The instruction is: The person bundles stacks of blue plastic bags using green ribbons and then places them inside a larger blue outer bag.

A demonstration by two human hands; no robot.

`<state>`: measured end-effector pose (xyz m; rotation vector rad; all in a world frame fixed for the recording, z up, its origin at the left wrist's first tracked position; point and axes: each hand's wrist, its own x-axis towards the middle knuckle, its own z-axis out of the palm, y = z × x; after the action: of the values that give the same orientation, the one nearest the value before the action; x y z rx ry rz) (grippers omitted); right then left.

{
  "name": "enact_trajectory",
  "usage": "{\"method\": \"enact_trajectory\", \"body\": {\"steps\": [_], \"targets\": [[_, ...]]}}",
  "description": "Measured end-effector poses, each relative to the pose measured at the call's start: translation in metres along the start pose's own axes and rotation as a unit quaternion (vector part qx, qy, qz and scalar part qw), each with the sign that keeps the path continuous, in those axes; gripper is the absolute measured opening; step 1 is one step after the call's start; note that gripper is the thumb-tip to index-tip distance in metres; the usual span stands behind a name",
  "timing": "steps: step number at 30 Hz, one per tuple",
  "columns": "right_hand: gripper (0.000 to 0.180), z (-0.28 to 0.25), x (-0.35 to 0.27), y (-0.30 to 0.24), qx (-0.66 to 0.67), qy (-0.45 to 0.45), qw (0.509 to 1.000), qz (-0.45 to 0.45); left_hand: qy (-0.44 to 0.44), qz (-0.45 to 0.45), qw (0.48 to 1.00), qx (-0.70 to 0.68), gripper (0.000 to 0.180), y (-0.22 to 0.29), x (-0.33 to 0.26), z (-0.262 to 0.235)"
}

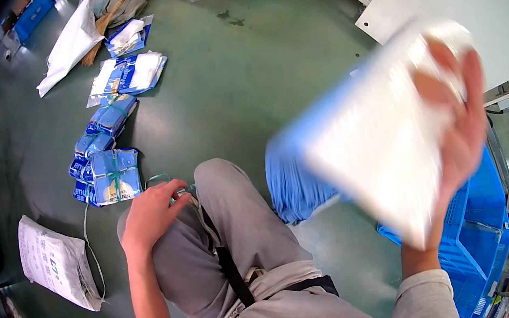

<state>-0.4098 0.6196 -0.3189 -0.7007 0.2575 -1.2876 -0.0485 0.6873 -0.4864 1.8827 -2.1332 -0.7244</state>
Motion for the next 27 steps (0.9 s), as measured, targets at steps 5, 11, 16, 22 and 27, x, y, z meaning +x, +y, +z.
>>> {"method": "enact_trajectory", "body": {"steps": [5, 11, 16, 22, 27], "targets": [[0.047, -0.052, 0.096, 0.030, 0.140, -0.061, 0.988, 0.038, 0.033, -0.022, 0.999, -0.005, 0.025, -0.018, -0.021, 0.003], [0.042, -0.123, 0.153, 0.044, 0.080, 0.005, 0.996, -0.037, 0.007, -0.013, 0.999, 0.042, 0.026, -0.007, -0.014, 0.016], [0.041, -0.119, 0.154, 0.046, 0.022, -0.013, 0.998, -0.054, 0.026, -0.023, 0.998, 0.059, 0.027, -0.007, -0.025, 0.022], [0.053, -0.086, 0.127, -0.011, 0.104, -0.216, 0.965, -0.107, 0.031, -0.029, 0.993, 0.112, 0.025, 0.006, -0.020, 0.016], [0.059, -0.090, 0.068, -0.028, 0.157, -0.220, 0.959, -0.083, 0.057, -0.039, 0.992, 0.108, 0.028, 0.010, -0.018, 0.011]]}}
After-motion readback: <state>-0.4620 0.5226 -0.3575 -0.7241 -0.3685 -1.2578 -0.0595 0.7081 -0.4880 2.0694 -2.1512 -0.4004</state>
